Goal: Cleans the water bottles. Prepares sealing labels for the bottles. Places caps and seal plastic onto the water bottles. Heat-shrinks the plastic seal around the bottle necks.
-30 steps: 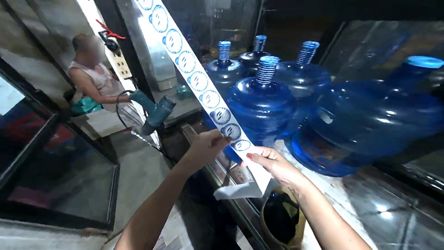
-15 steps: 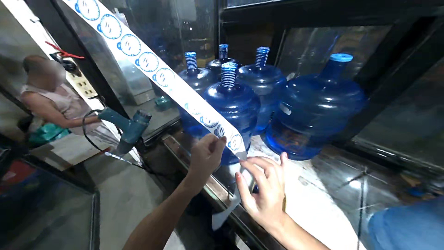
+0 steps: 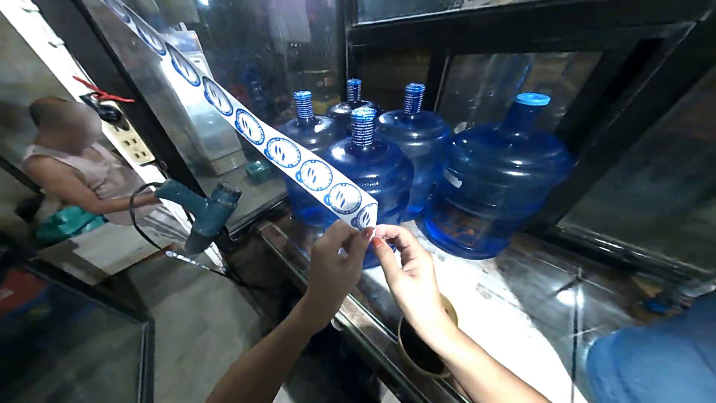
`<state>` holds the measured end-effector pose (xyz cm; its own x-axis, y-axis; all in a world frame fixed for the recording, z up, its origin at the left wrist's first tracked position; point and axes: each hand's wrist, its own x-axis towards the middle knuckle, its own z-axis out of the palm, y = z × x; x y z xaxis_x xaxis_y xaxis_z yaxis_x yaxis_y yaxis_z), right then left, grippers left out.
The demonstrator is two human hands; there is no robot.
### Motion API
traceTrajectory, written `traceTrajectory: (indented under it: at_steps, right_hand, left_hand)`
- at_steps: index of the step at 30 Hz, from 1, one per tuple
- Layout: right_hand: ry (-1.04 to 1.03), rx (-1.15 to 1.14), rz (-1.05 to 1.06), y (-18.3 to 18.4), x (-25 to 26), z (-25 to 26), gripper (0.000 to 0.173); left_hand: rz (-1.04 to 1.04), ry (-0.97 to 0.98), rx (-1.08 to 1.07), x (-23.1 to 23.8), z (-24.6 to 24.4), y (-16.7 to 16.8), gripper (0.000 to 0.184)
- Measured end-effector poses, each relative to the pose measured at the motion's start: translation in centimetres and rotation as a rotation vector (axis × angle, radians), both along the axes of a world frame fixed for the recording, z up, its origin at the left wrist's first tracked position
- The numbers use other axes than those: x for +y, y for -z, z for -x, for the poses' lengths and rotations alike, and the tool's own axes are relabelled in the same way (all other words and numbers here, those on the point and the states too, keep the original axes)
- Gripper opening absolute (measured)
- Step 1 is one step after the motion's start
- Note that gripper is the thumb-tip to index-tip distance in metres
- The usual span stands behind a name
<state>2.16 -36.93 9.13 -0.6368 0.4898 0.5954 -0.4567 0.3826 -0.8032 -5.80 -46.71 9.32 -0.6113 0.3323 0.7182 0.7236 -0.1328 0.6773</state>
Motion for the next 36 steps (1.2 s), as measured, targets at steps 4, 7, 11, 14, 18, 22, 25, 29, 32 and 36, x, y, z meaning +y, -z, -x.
traceTrajectory:
  at_steps: [4, 7, 11, 14, 18, 22, 25, 29, 32, 36]
  right_hand:
    - [-0.026, -0.021, 0.067, 0.1, 0.1, 0.7, 0.017]
    - [-0.058, -0.067, 0.079, -0.1, 0.3, 1.0, 0.017]
    - [-0.102, -0.101, 0.089, -0.2, 0.5, 1.3, 0.014]
    - [-0.091, -0.089, 0.086, -0.2, 0.6, 1.6, 0.012]
    - [-0.116, -0.084, 0.084, -0.4, 1.1, 1.8, 0.015]
    - [-0.168, -0.139, 0.086, -0.7, 2.3, 2.3, 0.012]
    - [-0.209, -0.221, 0.071, -1.6, 4.8, 1.9, 0.013]
    - [-0.131, -0.284, 0.097, -3.3, 10.7, 0.5, 0.013]
    - [0.109, -0.296, 0.04, -5.5, 16.6, -0.6, 0.016]
    - [0.551, -0.298, -0.29, -7.7, 25.9, -0.6, 0.032]
  left_hand:
    - [-0.006, -0.102, 0.158, 0.0, 0.6, 0.3, 0.022]
    - [0.007, -0.119, 0.182, 0.0, 1.1, 0.5, 0.021]
    - [0.006, -0.098, 0.158, 0.1, 1.4, 0.8, 0.02]
    - [-0.013, -0.079, 0.15, 0.3, 1.6, 0.9, 0.02]
    - [-0.031, -0.079, 0.153, 0.5, 2.0, 0.7, 0.021]
    - [0.009, -0.062, 0.14, 0.4, 2.4, 0.8, 0.023]
    - [0.072, -0.094, 0.075, -1.2, 3.2, 0.3, 0.026]
    - [0.011, -0.075, -0.171, -5.4, 6.3, 0.4, 0.016]
    - [-0.016, -0.139, -0.489, -8.6, 8.7, 1.3, 0.019]
    - [-0.183, -0.119, -0.948, -12.7, 12.3, 3.8, 0.025]
